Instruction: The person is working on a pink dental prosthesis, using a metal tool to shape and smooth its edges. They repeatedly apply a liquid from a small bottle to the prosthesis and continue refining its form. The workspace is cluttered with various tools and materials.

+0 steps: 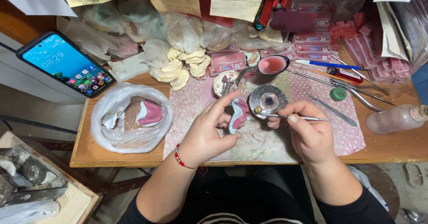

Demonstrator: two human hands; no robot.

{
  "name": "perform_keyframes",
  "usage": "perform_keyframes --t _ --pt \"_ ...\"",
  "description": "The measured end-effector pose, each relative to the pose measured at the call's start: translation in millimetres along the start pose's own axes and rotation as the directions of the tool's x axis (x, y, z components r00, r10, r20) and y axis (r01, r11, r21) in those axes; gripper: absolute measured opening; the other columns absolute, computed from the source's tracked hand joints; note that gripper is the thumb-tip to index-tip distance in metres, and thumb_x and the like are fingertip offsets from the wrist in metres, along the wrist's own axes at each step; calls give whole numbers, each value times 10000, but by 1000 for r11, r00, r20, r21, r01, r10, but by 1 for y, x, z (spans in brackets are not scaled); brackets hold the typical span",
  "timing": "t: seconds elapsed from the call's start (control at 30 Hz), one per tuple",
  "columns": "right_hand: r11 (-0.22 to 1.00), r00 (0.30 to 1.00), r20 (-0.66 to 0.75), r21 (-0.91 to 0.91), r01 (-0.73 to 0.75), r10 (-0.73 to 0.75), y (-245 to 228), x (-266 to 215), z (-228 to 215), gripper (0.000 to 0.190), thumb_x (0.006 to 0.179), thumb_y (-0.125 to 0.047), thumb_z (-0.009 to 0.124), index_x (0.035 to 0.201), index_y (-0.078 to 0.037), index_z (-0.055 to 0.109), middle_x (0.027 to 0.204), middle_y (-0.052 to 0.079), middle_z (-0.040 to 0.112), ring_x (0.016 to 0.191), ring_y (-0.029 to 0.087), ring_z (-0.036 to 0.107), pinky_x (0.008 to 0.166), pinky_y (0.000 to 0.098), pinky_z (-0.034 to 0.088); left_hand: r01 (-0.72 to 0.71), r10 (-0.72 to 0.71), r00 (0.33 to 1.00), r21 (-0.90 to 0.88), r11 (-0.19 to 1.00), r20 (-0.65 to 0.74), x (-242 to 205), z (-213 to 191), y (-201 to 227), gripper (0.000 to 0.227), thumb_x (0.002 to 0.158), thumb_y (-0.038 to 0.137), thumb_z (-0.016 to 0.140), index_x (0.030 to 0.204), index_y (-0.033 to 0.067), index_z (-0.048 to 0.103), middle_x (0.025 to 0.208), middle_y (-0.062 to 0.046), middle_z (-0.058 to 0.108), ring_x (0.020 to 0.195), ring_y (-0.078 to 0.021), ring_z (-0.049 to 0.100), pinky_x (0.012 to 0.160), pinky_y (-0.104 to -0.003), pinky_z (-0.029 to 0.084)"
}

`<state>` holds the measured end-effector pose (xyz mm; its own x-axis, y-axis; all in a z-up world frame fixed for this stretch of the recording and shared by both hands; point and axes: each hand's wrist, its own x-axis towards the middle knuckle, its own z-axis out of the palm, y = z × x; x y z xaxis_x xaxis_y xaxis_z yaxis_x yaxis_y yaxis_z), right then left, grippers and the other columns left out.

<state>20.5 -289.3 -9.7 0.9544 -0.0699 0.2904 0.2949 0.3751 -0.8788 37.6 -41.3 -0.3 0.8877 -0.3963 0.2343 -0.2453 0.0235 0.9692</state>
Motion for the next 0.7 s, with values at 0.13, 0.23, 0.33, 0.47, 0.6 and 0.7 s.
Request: perform_keyframes --t 0.13,0.23,0.33,0.47,0.6,0.7 --pt "999 1000 9 -17 30 -30 0 0 1 213 876 -80 624 962 115 640 820 295 732 735 304 769 669 378 646 6 -6 1000 1 1000 -7 0 0 0 896 754 -112 714 1574 52 392 1336 -254 459 1003 -371 745 820 -433 633" --pt "998 999 8 -35 52 -52 -3 1 4 205 871 -68 617 962 114 638 836 286 729 752 296 761 687 369 632 7 -7 1000 13 1000 0 1 0 0 893 756 -108 710 1576 54 392 1360 -261 454 1011 -376 744 827 -434 630" --pt "995 996 31 -66 80 -78 -3 1 3 198 852 -78 626 927 104 639 827 283 718 734 298 746 670 373 625 10 -10 1000 14 1000 -5 0 -1 -2 900 752 -109 712 1578 53 391 1358 -259 456 1007 -367 744 824 -427 628" --pt "991 993 57 -76 108 -104 -4 3 2 200 838 -84 625 917 99 643 814 281 712 726 308 743 653 369 616 6 -6 1000 16 1000 -11 0 0 0 895 752 -103 713 1574 54 395 1354 -257 465 1007 -378 747 820 -429 632" --pt "986 993 68 -122 109 -102 -7 2 5 205 827 -92 629 889 102 641 800 284 711 708 308 743 642 361 599 4 -4 1000 12 1000 -9 0 1 5 892 758 -110 710 1575 45 390 1301 -244 468 1001 -378 749 823 -421 634" --pt "989 994 52 -112 98 -93 -5 3 1 203 842 -100 626 906 93 641 811 268 714 725 290 742 658 352 606 3 -3 1000 6 1000 -4 1 -1 4 898 758 -111 709 1580 47 380 1281 -235 461 1006 -378 749 825 -423 635"
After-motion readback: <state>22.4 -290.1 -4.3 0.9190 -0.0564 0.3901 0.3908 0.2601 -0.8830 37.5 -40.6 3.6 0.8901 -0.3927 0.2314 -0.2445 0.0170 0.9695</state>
